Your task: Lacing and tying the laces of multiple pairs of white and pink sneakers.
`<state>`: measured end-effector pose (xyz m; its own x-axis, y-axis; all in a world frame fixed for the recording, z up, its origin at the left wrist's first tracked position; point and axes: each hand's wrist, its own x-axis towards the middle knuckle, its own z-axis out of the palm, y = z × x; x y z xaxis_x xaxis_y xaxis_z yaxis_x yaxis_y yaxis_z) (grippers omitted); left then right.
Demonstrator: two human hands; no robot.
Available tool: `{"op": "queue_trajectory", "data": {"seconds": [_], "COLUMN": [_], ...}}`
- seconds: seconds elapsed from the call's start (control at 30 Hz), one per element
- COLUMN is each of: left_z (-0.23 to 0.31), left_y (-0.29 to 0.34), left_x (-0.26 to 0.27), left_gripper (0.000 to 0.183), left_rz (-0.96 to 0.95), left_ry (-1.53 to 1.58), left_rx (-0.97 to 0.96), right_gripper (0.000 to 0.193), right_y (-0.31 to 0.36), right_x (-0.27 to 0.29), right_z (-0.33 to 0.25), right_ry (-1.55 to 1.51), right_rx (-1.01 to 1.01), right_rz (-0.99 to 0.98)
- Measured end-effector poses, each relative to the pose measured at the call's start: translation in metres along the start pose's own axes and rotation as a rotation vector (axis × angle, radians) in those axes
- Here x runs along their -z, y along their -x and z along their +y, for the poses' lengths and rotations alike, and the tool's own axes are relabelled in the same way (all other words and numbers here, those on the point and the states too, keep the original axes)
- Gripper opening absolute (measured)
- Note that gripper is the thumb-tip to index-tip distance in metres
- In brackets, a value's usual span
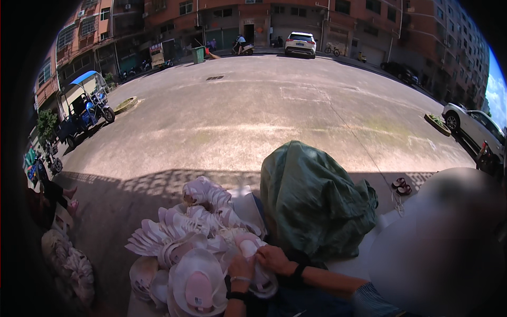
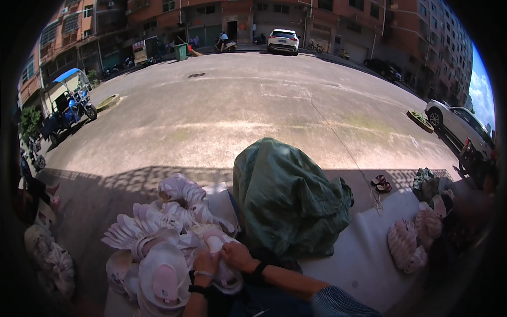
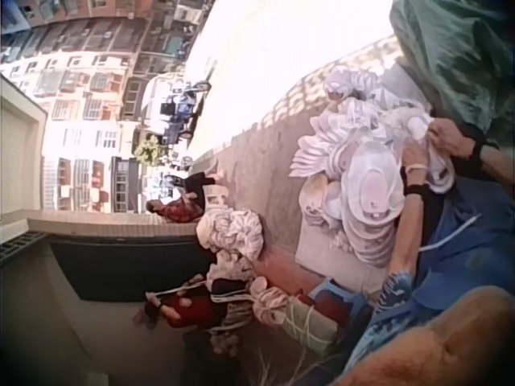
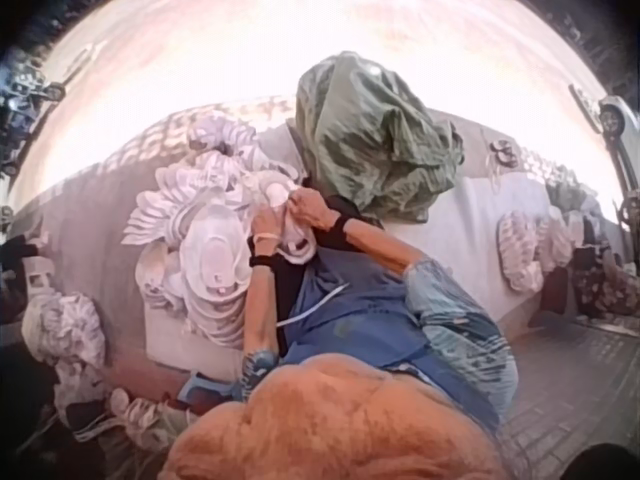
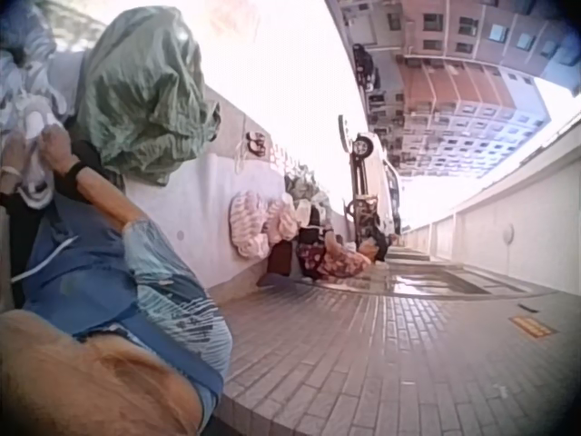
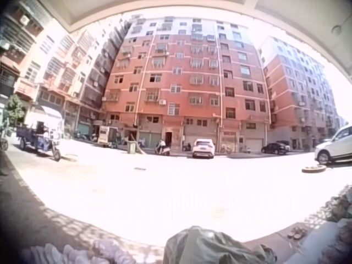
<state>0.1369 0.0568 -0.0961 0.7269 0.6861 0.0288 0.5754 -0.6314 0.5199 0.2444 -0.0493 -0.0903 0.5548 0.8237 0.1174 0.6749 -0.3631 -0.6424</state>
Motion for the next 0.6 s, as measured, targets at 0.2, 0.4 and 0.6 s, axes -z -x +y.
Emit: {"op": "queue_trajectory", "data": {"seconds": [0.2,0.4,0.6], "left_z": [-0.004,0.001,0.0], "left_y": [0.012,0.012,0.001], "left_x": [-0.001,-0.007,-0.003], "left_gripper": [0.044,0.039,0.035], "left_rz": [0.007,0.05,0.071], "left_ry": [-0.029,0.032,0.076], "left_rx": [-0.01,0.03,0.031], "right_gripper": [0.034,0.025,0.017], "right_y": [0.026,0.025,0.005], "right_x": [0.012,-0.005,0.005], "right_z": [-0.031,-0.039,-0.011], "right_ry": [0.094,0.435,0.221], "right_rx": [0.123,-0.011,0.129], "right_rz": [-0.087,-0.111,-0.173]}}
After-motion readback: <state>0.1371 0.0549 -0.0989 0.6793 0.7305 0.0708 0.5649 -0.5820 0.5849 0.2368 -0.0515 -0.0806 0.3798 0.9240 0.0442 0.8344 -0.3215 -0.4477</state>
